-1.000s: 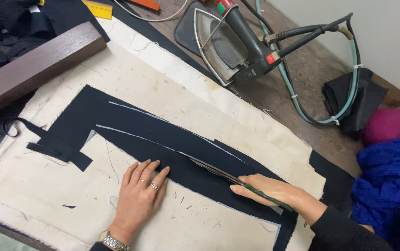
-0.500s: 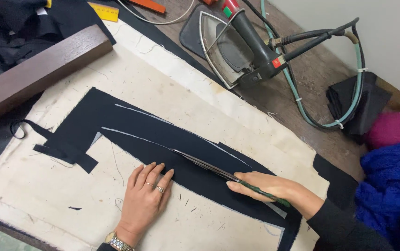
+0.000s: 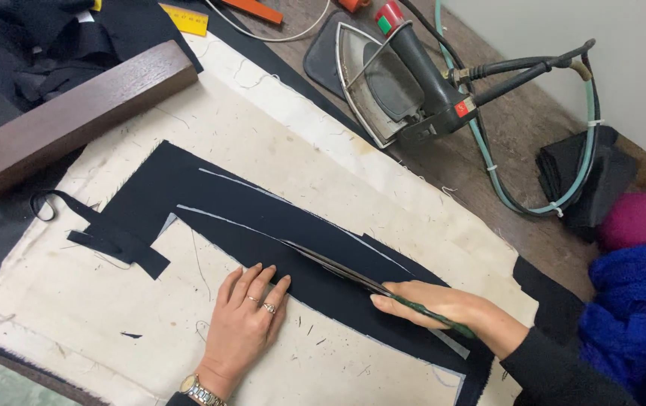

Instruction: The person uses a pair of shears to cut a long strip of dark fabric along a white chalk line on a work table. After cutting, the person gathers the cut fabric pieces and folds them by hand.

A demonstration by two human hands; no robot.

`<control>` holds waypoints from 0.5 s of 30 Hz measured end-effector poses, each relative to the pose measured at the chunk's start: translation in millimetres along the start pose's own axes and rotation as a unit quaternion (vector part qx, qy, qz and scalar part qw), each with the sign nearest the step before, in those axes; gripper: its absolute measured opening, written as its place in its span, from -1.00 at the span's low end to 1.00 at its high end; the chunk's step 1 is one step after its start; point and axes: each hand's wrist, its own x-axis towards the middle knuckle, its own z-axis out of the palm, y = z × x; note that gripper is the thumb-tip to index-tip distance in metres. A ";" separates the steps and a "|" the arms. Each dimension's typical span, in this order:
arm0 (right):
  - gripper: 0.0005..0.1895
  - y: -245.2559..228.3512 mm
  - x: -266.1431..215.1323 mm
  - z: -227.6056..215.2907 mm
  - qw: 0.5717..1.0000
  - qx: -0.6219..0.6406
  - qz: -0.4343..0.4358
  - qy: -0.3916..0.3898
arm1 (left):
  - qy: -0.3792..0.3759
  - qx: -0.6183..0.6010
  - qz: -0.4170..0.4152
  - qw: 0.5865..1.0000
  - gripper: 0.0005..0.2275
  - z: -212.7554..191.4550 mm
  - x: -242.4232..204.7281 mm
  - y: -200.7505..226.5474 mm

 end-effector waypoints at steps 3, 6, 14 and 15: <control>-0.45 -19.6 3.9 -8.3 1.000 0.005 0.021 0.004 | 0.000 0.001 0.001 1.000 -0.79 0.6 -1.7 -0.8; -0.44 -27.2 11.1 -10.7 0.999 0.004 0.041 0.003 | 0.006 0.002 0.001 1.000 -0.79 -0.1 -0.7 -1.0; -0.47 -18.7 16.2 -6.2 0.996 0.030 0.084 0.032 | -0.002 -0.003 0.001 1.000 -0.77 -0.1 -2.2 -3.0; -0.47 -20.6 11.8 -9.1 0.996 0.047 0.069 0.015 | 0.000 0.000 0.001 1.000 -0.78 -2.0 -0.7 -1.8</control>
